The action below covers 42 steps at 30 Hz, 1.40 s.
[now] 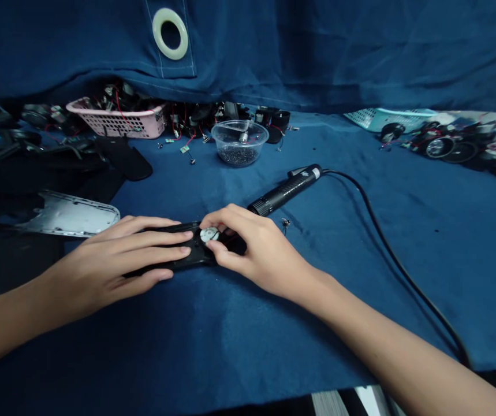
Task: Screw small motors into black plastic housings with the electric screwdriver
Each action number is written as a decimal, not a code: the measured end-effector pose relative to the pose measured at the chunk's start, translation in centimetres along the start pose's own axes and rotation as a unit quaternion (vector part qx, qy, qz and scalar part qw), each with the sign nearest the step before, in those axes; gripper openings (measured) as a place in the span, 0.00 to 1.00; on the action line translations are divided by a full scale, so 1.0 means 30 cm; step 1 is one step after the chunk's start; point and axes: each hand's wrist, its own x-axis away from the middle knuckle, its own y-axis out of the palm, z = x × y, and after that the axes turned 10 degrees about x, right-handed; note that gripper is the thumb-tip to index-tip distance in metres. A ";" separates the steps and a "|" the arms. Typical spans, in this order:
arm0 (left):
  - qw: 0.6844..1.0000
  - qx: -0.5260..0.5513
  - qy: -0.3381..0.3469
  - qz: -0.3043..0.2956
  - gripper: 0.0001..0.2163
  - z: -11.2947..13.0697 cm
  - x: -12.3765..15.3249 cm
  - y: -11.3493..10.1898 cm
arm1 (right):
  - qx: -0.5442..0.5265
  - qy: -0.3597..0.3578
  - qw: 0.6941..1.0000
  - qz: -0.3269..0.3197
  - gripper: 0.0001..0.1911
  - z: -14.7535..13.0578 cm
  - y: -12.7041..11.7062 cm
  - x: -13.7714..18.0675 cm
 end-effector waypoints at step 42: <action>0.998 0.003 -0.059 0.016 0.13 0.040 0.007 0.005 | 0.006 0.014 1.000 -0.021 0.09 0.007 -0.008 0.000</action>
